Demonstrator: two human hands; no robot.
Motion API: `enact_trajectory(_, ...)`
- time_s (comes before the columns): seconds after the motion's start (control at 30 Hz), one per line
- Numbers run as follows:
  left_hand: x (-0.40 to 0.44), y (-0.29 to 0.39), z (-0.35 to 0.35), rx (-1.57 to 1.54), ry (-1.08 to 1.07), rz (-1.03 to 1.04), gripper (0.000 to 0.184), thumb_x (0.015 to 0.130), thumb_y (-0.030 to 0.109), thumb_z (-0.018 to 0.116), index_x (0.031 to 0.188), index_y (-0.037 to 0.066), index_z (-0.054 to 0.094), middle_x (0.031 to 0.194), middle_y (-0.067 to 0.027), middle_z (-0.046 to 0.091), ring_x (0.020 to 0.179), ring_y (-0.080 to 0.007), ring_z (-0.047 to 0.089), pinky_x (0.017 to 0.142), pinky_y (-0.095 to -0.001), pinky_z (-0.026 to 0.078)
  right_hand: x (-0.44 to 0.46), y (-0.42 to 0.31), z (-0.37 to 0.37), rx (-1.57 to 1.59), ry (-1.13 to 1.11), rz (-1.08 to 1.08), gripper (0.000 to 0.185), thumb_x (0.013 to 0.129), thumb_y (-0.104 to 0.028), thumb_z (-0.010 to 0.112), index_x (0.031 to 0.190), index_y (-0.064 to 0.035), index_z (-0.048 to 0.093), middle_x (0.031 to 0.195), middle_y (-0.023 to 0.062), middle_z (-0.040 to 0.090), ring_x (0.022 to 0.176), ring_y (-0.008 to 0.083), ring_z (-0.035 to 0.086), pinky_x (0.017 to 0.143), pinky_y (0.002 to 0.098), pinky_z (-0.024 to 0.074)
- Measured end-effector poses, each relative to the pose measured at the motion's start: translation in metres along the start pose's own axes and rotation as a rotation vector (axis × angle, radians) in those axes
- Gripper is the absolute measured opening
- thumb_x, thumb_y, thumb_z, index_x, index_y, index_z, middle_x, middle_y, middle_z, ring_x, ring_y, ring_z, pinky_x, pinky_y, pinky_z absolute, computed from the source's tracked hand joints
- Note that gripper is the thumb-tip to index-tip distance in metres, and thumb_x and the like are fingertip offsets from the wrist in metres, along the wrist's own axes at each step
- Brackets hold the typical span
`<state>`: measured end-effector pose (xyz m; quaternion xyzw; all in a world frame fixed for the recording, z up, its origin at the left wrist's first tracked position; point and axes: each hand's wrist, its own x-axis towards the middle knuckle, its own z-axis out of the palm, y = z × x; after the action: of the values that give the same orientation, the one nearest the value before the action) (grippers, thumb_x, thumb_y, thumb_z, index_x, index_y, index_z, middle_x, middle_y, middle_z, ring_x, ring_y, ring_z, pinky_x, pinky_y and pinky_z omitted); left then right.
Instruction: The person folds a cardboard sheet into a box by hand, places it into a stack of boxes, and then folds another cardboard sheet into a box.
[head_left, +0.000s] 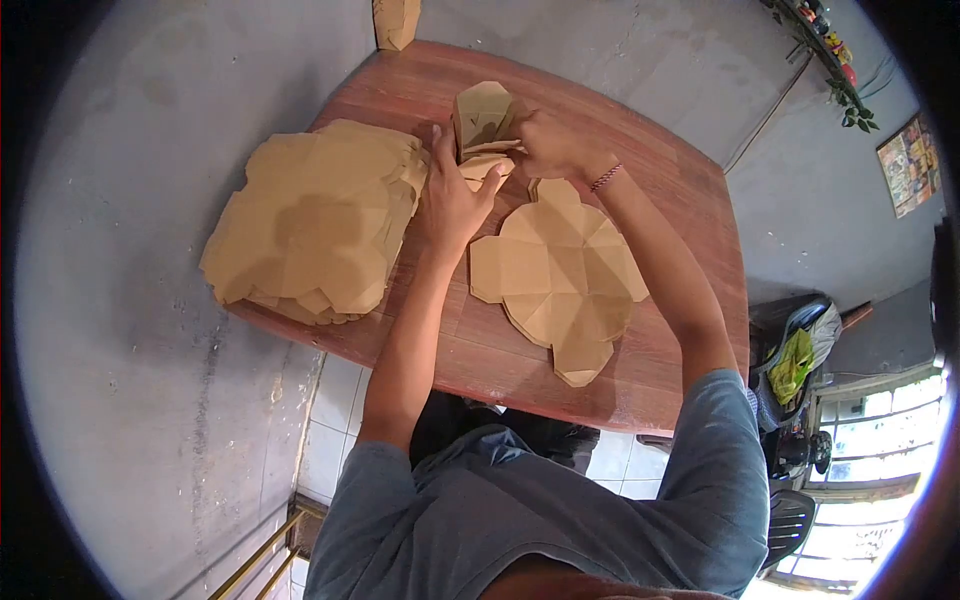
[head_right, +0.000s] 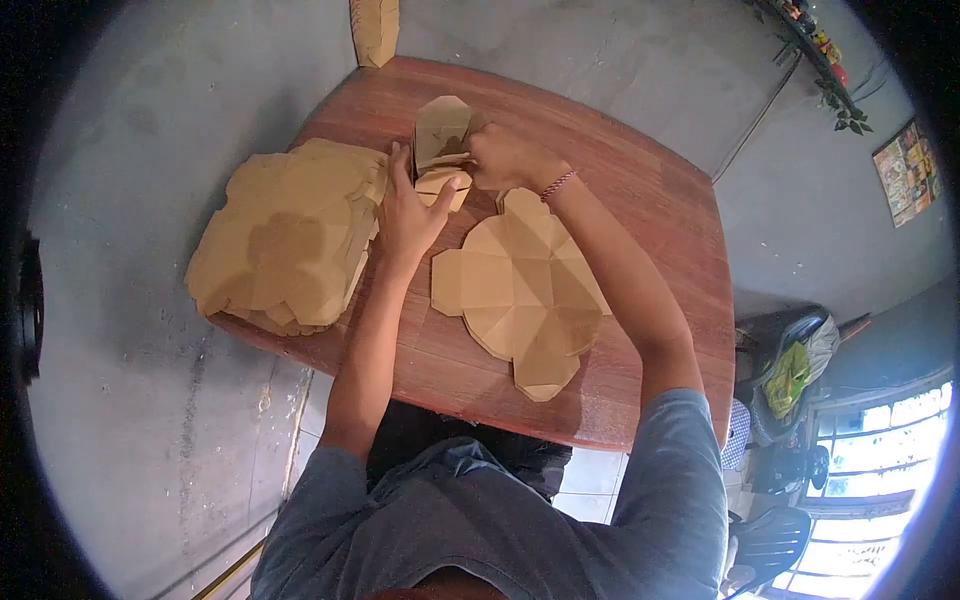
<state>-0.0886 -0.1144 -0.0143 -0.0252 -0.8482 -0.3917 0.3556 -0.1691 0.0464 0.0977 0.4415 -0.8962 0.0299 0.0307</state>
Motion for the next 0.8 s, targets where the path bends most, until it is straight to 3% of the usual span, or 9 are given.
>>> enact_trajectory(0.07, 0.000, -0.001, 0.003, -0.273, 0.071, -0.025, 0.087, 0.095, 0.056, 0.062, 0.150, -0.005, 0.032, 0.155, -0.0334, 0.034, 0.141, -0.0438, 0.042, 0.114, -0.0484, 0.039, 0.000, 0.003, 0.007, 0.018, -0.034, 0.010, 0.032, 0.075, -0.013, 0.066, 0.102, 0.0032, 0.071, 0.094, 0.0268, 0.069, 0.087, 0.0428, 0.066, 0.077, 0.0486, 0.0535)
enact_trajectory(0.17, 0.001, -0.017, 0.021, -0.547, 0.061, -0.266, 0.077, 0.101, 0.057, 0.054, 0.142, -0.005, 0.036, 0.148, -0.0280, 0.043, 0.139, -0.0350, 0.045, 0.114, -0.0425, 0.037, -0.001, -0.006, 0.005, 0.091, -0.009, -0.027, 0.030, 0.075, -0.014, 0.066, 0.099, 0.0029, 0.071, 0.094, 0.0270, 0.068, 0.087, 0.0445, 0.065, 0.079, 0.0496, 0.0533)
enact_trajectory(0.27, 0.008, -0.025, 0.023, -0.856, 0.001, -0.420, 0.071, 0.104, 0.056, 0.048, 0.137, -0.006, 0.040, 0.139, -0.0229, 0.049, 0.128, -0.0293, 0.050, 0.110, -0.0398, 0.038, -0.002, -0.003, 0.015, 0.068, 0.007, -0.040, 0.035, 0.074, -0.013, 0.066, 0.106, -0.0002, 0.072, 0.107, 0.0244, 0.068, 0.099, 0.0426, 0.064, 0.089, 0.0488, 0.0524)
enact_trajectory(0.33, 0.008, -0.021, 0.023, -0.789, 0.047, -0.552, 0.067, 0.105, 0.054, 0.048, 0.136, -0.005, 0.043, 0.131, -0.0193, 0.052, 0.121, -0.0260, 0.051, 0.106, -0.0398, 0.040, -0.009, -0.007, 0.018, 0.172, 0.266, -0.115, 0.053, 0.074, -0.013, 0.065, 0.126, -0.0047, 0.066, 0.136, 0.0240, 0.056, 0.124, 0.0430, 0.054, 0.106, 0.0478, 0.0456)
enact_trajectory(0.37, 0.008, -0.040, 0.039, -0.841, 0.066, -0.519, 0.066, 0.105, 0.054, 0.048, 0.134, -0.005, 0.044, 0.131, -0.0192, 0.053, 0.121, -0.0260, 0.051, 0.106, -0.0396, 0.040, -0.010, -0.008, 0.019, 0.172, 0.263, -0.112, 0.053, 0.074, -0.013, 0.065, 0.126, -0.0047, 0.066, 0.136, 0.0240, 0.056, 0.124, 0.0430, 0.054, 0.106, 0.0478, 0.0456)
enact_trajectory(0.43, 0.013, -0.044, 0.042, -0.823, 0.097, -0.521, 0.067, 0.104, 0.056, 0.047, 0.134, -0.004, 0.046, 0.131, -0.0191, 0.054, 0.124, -0.0276, 0.051, 0.108, -0.0401, 0.038, -0.011, -0.007, 0.025, 0.169, 0.518, -0.103, 0.070, 0.081, -0.018, 0.069, 0.148, -0.0126, 0.049, 0.156, 0.0222, 0.036, 0.142, 0.0436, 0.036, 0.118, 0.0492, 0.0339)
enact_trajectory(0.57, 0.015, -0.037, 0.028, -0.868, -0.013, -0.561, 0.067, 0.105, 0.055, 0.045, 0.137, -0.004, 0.045, 0.136, -0.0202, 0.052, 0.128, -0.0302, 0.049, 0.110, -0.0415, 0.036, -0.013, -0.012, 0.049, 0.359, 0.587, 0.118, 0.070, 0.094, -0.035, 0.067, 0.154, -0.0111, 0.039, 0.159, 0.0236, 0.029, 0.146, 0.0449, 0.030, 0.120, 0.0497, 0.0293)
enact_trajectory(0.63, 0.014, -0.043, 0.036, -0.777, -0.106, -0.516, 0.070, 0.106, 0.053, 0.043, 0.147, -0.003, 0.039, 0.146, -0.0222, 0.045, 0.137, -0.0322, 0.044, 0.115, -0.0421, 0.032, -0.013, -0.012, 0.057, 0.489, 0.463, 0.237, 0.073, 0.099, -0.050, 0.058, 0.153, -0.0056, 0.037, 0.162, 0.0265, 0.022, 0.150, 0.0454, 0.024, 0.121, 0.0487, 0.0298)
enact_trajectory(0.8, 0.008, -0.049, 0.040, -0.719, -0.114, -0.505, 0.072, 0.106, 0.056, 0.037, 0.146, -0.004, 0.041, 0.146, -0.0239, 0.046, 0.137, -0.0338, 0.044, 0.115, -0.0431, 0.032, -0.014, -0.015, 0.071, 0.684, 0.424, 0.173, 0.070, 0.105, -0.051, 0.044, 0.152, -0.0002, 0.034, 0.159, 0.0272, 0.026, 0.148, 0.0442, 0.029, 0.120, 0.0470, 0.0306)
